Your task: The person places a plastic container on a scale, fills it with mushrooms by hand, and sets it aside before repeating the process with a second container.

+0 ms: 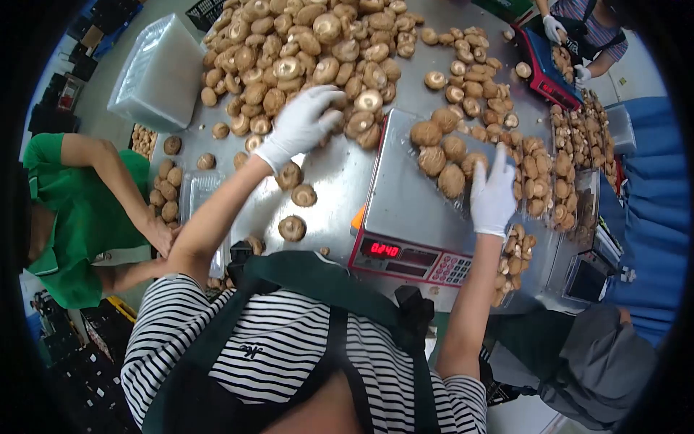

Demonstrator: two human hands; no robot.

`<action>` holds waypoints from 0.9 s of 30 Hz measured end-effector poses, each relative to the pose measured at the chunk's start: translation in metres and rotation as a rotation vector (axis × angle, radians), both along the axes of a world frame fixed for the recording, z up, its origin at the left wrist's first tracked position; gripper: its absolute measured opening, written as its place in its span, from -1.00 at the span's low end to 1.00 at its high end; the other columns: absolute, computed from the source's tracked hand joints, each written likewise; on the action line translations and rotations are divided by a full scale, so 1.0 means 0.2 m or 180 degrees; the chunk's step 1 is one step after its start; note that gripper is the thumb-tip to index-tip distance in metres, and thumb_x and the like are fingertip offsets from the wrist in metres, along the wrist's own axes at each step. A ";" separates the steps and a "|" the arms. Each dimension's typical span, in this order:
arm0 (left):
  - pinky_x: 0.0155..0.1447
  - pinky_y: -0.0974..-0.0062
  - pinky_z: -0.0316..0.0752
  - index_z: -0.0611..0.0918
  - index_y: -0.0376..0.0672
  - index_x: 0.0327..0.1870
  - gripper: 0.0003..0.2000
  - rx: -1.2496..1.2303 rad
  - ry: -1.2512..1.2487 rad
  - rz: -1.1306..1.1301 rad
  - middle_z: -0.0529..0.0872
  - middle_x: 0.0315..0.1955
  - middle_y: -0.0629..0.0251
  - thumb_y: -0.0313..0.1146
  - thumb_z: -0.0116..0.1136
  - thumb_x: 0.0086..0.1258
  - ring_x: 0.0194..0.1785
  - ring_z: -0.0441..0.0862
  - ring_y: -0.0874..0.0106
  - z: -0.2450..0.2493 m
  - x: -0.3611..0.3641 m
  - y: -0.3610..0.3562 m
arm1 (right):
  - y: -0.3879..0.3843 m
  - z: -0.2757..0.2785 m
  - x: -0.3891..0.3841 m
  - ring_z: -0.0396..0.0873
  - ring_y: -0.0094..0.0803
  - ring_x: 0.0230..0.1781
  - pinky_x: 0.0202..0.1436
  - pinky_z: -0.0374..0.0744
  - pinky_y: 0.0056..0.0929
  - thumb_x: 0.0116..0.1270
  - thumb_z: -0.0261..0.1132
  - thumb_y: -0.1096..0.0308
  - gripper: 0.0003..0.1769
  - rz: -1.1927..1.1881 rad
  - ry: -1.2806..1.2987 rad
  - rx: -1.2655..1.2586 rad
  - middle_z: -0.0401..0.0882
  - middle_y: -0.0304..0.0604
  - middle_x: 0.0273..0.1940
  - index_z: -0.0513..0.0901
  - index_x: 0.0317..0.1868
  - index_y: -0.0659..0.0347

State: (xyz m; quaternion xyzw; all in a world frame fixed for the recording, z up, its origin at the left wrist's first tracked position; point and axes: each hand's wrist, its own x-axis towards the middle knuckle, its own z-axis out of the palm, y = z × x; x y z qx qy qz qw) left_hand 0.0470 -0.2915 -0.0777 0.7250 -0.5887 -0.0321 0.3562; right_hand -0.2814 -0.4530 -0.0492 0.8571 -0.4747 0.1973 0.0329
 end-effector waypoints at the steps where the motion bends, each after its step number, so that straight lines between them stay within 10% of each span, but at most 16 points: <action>1: 0.31 0.24 0.43 0.62 -0.17 0.08 -0.66 0.0203 -0.0189 0.0002 0.62 0.10 0.03 -0.30 0.23 0.30 0.23 0.52 0.09 -0.02 0.06 0.08 | 0.02 0.02 -0.01 0.60 -0.05 -0.20 -0.15 0.57 -0.11 0.47 0.13 0.04 -0.41 0.0060 -0.0205 -0.0156 0.49 0.00 -0.05 0.31 0.44 0.03; 6: 0.18 0.25 0.49 0.64 -0.08 0.04 -0.70 0.0066 -0.0608 0.0242 0.64 0.03 0.13 -0.33 0.25 0.28 0.13 0.57 0.14 -0.14 0.03 0.43 | 0.43 0.24 0.27 0.58 -0.25 -0.28 -0.17 0.55 -0.34 0.37 0.29 0.18 -0.55 0.1152 -0.1393 0.0722 0.57 -0.12 -0.18 0.55 0.22 0.11; 12: -0.03 0.26 0.55 0.65 -0.11 -0.05 -0.72 0.0445 0.1516 0.0949 0.67 -0.23 0.14 -0.27 0.31 0.24 -0.10 0.64 0.15 -0.22 -0.37 0.92 | 0.82 -0.07 0.67 0.61 -0.16 -0.15 -0.11 0.59 -0.25 0.17 0.36 0.26 -0.59 0.2891 0.0220 0.1302 0.58 -0.10 -0.16 0.57 0.05 0.08; 18: 0.06 0.40 0.55 0.62 -0.24 0.05 -0.60 0.0674 0.0904 0.0786 0.70 -0.15 0.12 -0.26 0.37 0.23 -0.05 0.68 0.27 -0.24 -0.45 1.03 | 0.91 -0.44 0.89 0.59 -0.12 -0.22 -0.15 0.58 -0.17 0.17 0.33 0.23 -0.57 0.2862 0.0692 0.0621 0.53 -0.09 -0.25 0.51 0.06 0.03; 22: 0.03 0.52 0.51 0.61 -0.30 0.12 -0.61 0.0041 0.3873 0.1024 0.72 -0.10 0.26 -0.20 0.20 0.42 -0.12 0.63 0.49 -0.24 -0.36 1.00 | 0.84 -0.33 0.85 0.63 -0.27 -0.19 -0.15 0.57 -0.38 0.41 0.17 0.22 -0.63 0.2536 -0.0468 0.2689 0.62 -0.03 -0.02 0.52 0.20 0.04; 27: -0.16 0.58 0.45 0.45 -0.32 0.25 -0.57 -0.0637 0.5406 0.0732 0.66 -0.07 0.24 -0.18 -0.09 0.55 -0.18 0.60 0.48 -0.21 -0.27 0.98 | 0.84 -0.13 0.74 0.64 -0.39 -0.03 -0.12 0.57 -0.44 0.55 0.03 0.12 -0.52 0.1532 -0.2148 0.5509 0.59 -0.15 0.09 0.44 0.31 0.23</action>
